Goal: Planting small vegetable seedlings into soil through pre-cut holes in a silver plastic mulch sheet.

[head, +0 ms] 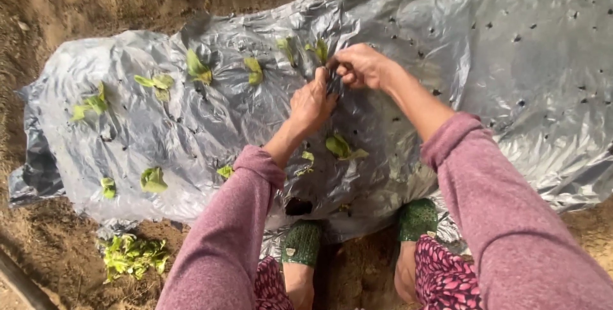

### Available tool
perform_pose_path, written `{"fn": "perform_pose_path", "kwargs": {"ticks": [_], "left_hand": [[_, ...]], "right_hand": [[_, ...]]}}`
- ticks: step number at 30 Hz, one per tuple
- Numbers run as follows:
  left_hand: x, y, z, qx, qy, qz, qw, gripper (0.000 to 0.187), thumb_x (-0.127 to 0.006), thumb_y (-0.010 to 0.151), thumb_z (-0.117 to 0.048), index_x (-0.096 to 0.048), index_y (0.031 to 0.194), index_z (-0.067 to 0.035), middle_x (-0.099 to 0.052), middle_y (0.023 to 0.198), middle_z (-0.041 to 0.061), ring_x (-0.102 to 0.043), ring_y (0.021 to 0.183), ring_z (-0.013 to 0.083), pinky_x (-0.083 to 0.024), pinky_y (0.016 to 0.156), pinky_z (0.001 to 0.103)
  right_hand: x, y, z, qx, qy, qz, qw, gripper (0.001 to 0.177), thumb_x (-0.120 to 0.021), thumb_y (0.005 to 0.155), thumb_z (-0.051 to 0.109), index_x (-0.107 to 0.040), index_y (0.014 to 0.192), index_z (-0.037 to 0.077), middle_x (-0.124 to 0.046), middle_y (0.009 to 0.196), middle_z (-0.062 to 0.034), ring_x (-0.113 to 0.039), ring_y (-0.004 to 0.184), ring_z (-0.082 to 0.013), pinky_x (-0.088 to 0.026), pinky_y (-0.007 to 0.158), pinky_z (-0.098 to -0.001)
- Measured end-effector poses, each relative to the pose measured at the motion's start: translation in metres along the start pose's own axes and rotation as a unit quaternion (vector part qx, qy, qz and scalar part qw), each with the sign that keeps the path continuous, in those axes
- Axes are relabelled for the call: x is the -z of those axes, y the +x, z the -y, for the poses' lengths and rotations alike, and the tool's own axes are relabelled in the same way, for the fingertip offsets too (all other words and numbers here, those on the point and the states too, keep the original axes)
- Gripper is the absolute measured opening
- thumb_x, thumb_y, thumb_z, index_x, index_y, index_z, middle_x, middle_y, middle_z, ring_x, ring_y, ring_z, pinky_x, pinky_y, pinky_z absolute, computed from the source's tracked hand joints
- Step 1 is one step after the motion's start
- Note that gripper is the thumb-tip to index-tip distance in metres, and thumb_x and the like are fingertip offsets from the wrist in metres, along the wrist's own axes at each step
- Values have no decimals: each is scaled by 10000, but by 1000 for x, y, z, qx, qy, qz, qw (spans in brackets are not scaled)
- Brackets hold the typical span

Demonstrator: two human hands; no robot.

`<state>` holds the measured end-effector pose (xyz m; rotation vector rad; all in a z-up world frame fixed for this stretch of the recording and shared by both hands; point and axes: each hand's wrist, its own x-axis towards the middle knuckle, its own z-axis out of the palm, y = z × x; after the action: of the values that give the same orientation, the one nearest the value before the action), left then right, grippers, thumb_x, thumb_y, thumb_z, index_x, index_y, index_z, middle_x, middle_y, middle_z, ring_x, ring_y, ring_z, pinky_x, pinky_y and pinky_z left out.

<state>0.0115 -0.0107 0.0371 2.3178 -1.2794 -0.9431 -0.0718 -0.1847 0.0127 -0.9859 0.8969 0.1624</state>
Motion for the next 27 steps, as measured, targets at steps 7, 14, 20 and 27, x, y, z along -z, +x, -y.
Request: {"fn": "perform_pose_path", "kwargs": {"ticks": [7, 14, 20, 27], "left_hand": [[-3, 8, 3, -3, -13, -3, 1000, 387, -626, 949, -346, -343, 1184, -226, -722, 1071, 151, -715, 988, 461, -557, 864, 598], [-14, 8, 14, -37, -49, -35, 997, 275, -591, 946, -280, -403, 1101, -151, -697, 1053, 227, -683, 983, 513, -531, 824, 638], [-39, 22, 29, -56, 30, -37, 997, 172, -564, 934, -299, -503, 1001, -153, -663, 988, 168, -707, 887, 465, -564, 754, 585], [-28, 19, 23, -50, 25, 11, 998, 154, -498, 920, -240, -489, 1019, -122, -608, 1045, 178, -698, 909, 497, -568, 780, 597]], "right_hand": [[22, 0, -10, -1, -54, 47, 997, 155, -602, 996, 243, -655, 993, 97, -489, 637, 5, -502, 444, -62, -333, 323, -198], [7, 7, -19, 44, -219, -71, 972, 266, -565, 956, 254, -740, 976, 56, -646, 612, -87, -628, 406, -162, -462, 275, -266], [-1, -6, -20, 28, -295, -39, 954, 266, -554, 962, 236, -739, 924, 48, -685, 633, -136, -704, 471, -229, -545, 350, -301], [-14, -19, -13, 63, -317, -30, 946, 266, -521, 978, 190, -717, 914, 22, -735, 679, -187, -748, 525, -280, -626, 426, -354]]}}
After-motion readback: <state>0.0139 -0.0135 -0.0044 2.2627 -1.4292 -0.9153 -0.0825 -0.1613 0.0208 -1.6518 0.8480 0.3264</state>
